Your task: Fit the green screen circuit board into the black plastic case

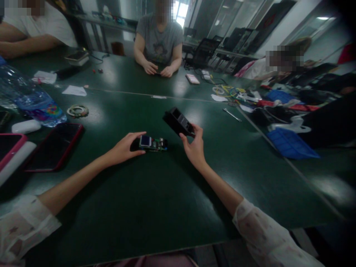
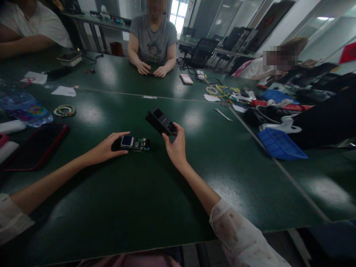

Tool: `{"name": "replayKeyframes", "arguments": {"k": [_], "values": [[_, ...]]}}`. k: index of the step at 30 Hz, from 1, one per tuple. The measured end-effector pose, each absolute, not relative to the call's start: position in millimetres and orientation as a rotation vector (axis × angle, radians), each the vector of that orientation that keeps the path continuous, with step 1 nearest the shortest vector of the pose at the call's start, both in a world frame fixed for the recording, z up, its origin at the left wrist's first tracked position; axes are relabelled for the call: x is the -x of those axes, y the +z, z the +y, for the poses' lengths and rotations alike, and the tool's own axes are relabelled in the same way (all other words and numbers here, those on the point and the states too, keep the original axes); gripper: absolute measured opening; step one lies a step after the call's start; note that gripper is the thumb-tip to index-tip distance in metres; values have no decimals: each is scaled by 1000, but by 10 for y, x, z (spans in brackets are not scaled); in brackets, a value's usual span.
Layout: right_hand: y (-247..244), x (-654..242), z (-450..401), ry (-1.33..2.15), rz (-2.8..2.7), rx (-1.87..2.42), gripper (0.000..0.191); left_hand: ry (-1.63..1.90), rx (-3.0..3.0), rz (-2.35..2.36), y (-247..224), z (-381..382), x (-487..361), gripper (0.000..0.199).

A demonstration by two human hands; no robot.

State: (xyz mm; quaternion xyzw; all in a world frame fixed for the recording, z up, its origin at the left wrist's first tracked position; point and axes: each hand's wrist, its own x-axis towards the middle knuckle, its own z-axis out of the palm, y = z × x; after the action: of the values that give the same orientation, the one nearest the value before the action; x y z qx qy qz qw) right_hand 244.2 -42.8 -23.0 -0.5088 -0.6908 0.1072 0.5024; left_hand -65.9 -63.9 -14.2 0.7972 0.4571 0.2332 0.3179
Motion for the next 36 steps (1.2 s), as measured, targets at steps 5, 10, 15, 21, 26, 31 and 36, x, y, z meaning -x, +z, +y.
{"name": "replayKeyframes", "arguments": {"k": [5, 10, 15, 21, 26, 31, 36], "values": [[-366, -2576, -295, 151, -1746, 1448, 50, 602, -2082, 1220, -114, -651, 644, 72], [-420, -2577, -294, 16, -1882, 1583, 62, 580, -2049, 1238, -101, -658, 638, 73], [-431, -2561, -311, -41, -1943, 1589, 73, 615, -2086, 1211, -125, -646, 640, 71], [-429, -2559, -308, -79, -1981, 1624, 74, 612, -2098, 1210, -132, -642, 638, 70], [-434, -2561, -303, -86, -1994, 1618, 73, 587, -2092, 1216, -104, -657, 638, 69], [-446, -2572, -294, -38, -1956, 1582, 75, 601, -2102, 1207, -102, -659, 634, 69], [-436, -2564, -296, 6, -1925, 1541, 74, 617, -2099, 1200, -134, -649, 641, 68]]}}
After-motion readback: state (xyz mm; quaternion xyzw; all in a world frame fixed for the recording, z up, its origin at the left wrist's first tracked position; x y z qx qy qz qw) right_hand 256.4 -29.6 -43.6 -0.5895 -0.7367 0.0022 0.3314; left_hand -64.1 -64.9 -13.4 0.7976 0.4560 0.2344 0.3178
